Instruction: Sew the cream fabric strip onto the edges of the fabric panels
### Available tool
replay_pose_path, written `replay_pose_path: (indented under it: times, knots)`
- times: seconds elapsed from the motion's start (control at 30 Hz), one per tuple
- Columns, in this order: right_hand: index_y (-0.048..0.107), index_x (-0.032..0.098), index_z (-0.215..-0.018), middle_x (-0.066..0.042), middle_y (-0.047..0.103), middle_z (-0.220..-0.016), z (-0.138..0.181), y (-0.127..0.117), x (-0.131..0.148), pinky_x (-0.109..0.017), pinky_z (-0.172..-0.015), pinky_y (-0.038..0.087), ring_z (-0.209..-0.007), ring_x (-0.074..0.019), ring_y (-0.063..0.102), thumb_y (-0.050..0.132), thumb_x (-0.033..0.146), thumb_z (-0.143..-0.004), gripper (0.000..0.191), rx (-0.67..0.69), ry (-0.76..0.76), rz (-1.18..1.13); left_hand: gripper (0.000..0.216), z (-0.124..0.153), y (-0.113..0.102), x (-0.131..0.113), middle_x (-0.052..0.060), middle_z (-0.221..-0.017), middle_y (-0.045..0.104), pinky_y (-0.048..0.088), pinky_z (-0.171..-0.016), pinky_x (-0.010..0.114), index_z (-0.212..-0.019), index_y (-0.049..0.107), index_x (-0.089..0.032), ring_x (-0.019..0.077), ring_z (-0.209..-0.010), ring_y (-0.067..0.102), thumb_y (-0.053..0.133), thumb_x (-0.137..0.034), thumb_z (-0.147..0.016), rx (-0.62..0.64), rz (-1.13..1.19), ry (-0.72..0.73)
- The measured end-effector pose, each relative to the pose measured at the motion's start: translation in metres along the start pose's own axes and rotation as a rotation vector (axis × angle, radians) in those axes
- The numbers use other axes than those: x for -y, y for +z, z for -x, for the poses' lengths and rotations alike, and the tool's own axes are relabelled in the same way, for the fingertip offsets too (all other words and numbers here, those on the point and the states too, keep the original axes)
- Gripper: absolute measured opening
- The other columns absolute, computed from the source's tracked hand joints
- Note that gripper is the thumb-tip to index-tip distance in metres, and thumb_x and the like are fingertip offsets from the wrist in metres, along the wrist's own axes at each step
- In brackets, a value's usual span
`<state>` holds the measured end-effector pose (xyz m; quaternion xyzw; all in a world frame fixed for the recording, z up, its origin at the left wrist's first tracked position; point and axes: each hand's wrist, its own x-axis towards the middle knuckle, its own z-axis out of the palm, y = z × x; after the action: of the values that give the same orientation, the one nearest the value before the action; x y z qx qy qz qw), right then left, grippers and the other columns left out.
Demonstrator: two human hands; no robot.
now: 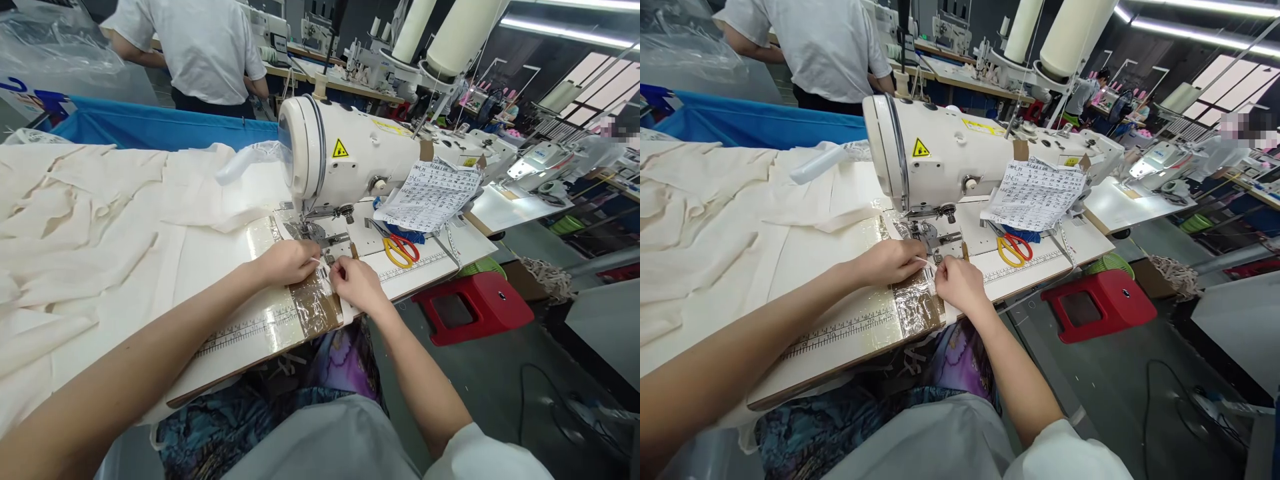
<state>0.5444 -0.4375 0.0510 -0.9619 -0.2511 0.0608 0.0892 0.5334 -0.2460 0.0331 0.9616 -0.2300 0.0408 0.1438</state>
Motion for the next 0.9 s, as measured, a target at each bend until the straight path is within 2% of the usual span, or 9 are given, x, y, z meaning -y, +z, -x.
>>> replay_pose_path:
  times: [0.2, 0.4, 0.57, 0.77, 0.9]
  knots:
    - [0.068, 0.023, -0.091, 0.0, 0.074, -0.078, 0.002, -0.002, -0.003, -0.027, -0.055, 0.031, -0.075, -0.0192, 0.066, 0.054, 0.023, -0.095, 0.014, 0.024, -0.043, -0.008, 0.018, 0.0, 0.002, 0.0, 0.006, -0.087, 0.069, 0.045, -0.062, 0.029, -0.088, 0.057, -0.018, 0.0204, -0.075, 0.065, 0.047, -0.031, -0.096, 0.018, -0.034, -0.063]
    - [0.064, 0.021, -0.111, -0.004, 0.072, -0.107, 0.008, 0.001, 0.005, -0.028, -0.062, 0.038, -0.091, -0.0211, 0.067, 0.05, 0.017, -0.095, 0.022, -0.043, -0.101, 0.046, 0.018, 0.001, 0.0, -0.003, 0.006, -0.09, 0.07, 0.044, -0.063, 0.03, -0.09, 0.057, -0.018, 0.0213, -0.077, 0.065, 0.047, -0.032, -0.096, 0.062, 0.004, -0.178]
    - [0.065, 0.02, -0.118, -0.008, 0.069, -0.112, 0.009, 0.008, 0.008, -0.029, -0.064, 0.044, -0.094, -0.0227, 0.068, 0.048, 0.018, -0.097, 0.027, -0.07, -0.118, 0.099, 0.018, 0.001, -0.007, 0.005, 0.003, -0.088, 0.07, 0.042, -0.062, 0.028, -0.088, 0.059, -0.02, 0.0196, -0.074, 0.064, 0.049, -0.033, -0.094, 0.064, 0.058, -0.228]
    - [0.068, 0.021, -0.12, -0.007, 0.069, -0.107, 0.009, 0.014, 0.005, -0.029, -0.065, 0.047, -0.095, -0.0229, 0.068, 0.051, 0.017, -0.096, 0.03, -0.108, -0.16, 0.135, 0.021, 0.001, -0.003, 0.013, 0.006, -0.092, 0.068, 0.045, -0.065, 0.031, -0.085, 0.059, -0.019, 0.0216, -0.079, 0.063, 0.045, -0.033, -0.093, -0.043, 0.131, -0.237]
    - [0.067, 0.022, -0.127, -0.008, 0.068, -0.108, 0.01, 0.022, 0.003, -0.028, -0.068, 0.049, -0.097, -0.0224, 0.068, 0.05, 0.016, -0.097, 0.035, -0.157, -0.174, 0.134, 0.024, 0.0, 0.002, 0.011, 0.01, -0.097, 0.066, 0.049, -0.071, 0.033, -0.089, 0.059, -0.018, 0.0221, -0.083, 0.063, 0.039, -0.032, -0.095, -0.126, 0.16, -0.188]
